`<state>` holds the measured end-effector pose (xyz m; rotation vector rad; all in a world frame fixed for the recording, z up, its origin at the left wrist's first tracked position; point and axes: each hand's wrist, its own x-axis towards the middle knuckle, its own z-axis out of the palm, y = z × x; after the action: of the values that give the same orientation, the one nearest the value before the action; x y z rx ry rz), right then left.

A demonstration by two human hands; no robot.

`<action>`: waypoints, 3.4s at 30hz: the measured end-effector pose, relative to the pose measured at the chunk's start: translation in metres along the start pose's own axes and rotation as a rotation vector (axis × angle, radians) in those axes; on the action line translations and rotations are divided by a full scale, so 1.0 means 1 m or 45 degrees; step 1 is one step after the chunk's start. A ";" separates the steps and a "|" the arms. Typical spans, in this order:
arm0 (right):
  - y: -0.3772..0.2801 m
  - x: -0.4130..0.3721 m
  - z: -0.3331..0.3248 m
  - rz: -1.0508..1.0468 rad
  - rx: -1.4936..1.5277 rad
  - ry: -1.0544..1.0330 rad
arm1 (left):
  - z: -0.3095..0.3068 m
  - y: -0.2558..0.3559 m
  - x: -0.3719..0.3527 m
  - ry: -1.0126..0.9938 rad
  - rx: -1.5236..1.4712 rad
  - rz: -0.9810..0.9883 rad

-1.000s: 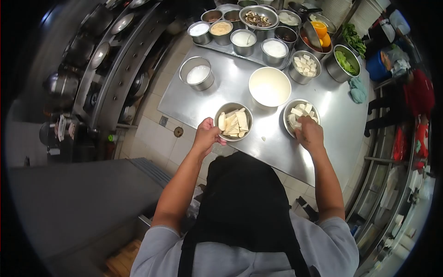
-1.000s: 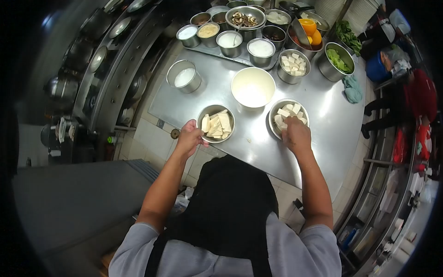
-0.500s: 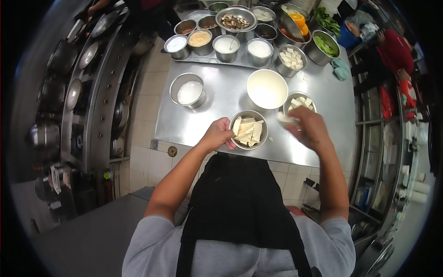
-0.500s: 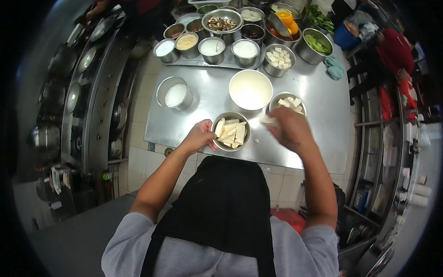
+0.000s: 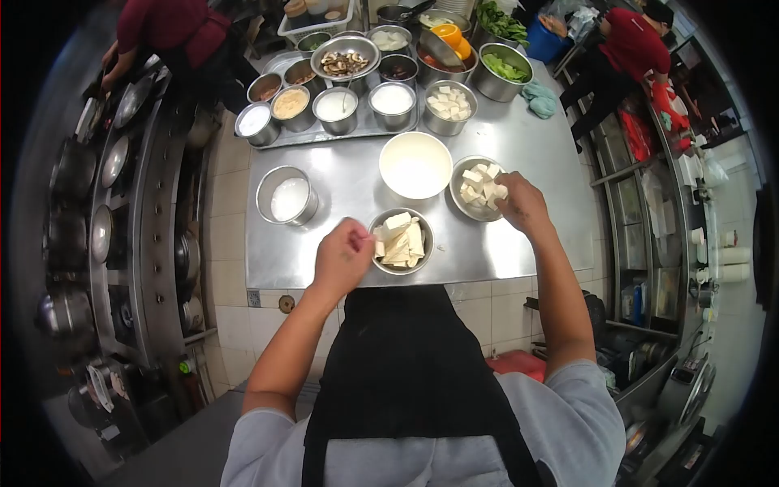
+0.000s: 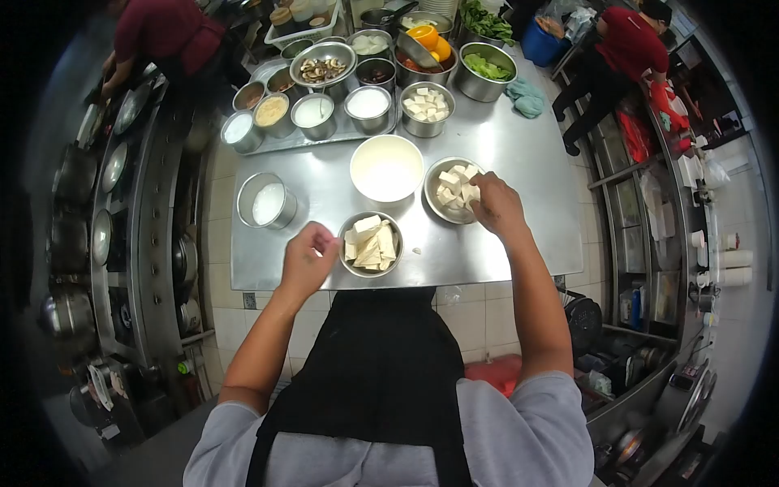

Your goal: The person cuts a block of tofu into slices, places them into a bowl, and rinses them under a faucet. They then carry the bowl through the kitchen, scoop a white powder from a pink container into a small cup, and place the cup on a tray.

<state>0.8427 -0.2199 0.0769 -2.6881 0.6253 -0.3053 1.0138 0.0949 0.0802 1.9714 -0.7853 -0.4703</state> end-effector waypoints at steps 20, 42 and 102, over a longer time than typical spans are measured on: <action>0.061 0.016 -0.010 -0.419 -0.124 -0.334 | 0.227 0.061 0.110 -0.129 0.981 0.215; 0.062 0.065 0.014 -0.411 -0.098 -0.358 | 0.232 0.078 0.134 -0.165 0.780 -0.141; 0.022 0.072 -0.026 0.030 0.396 -0.369 | 0.033 -0.001 -0.046 0.454 0.205 -0.036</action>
<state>0.8901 -0.2795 0.1014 -2.3627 0.4774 -0.0018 0.9607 0.1067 0.0630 2.1374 -0.5831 -0.0659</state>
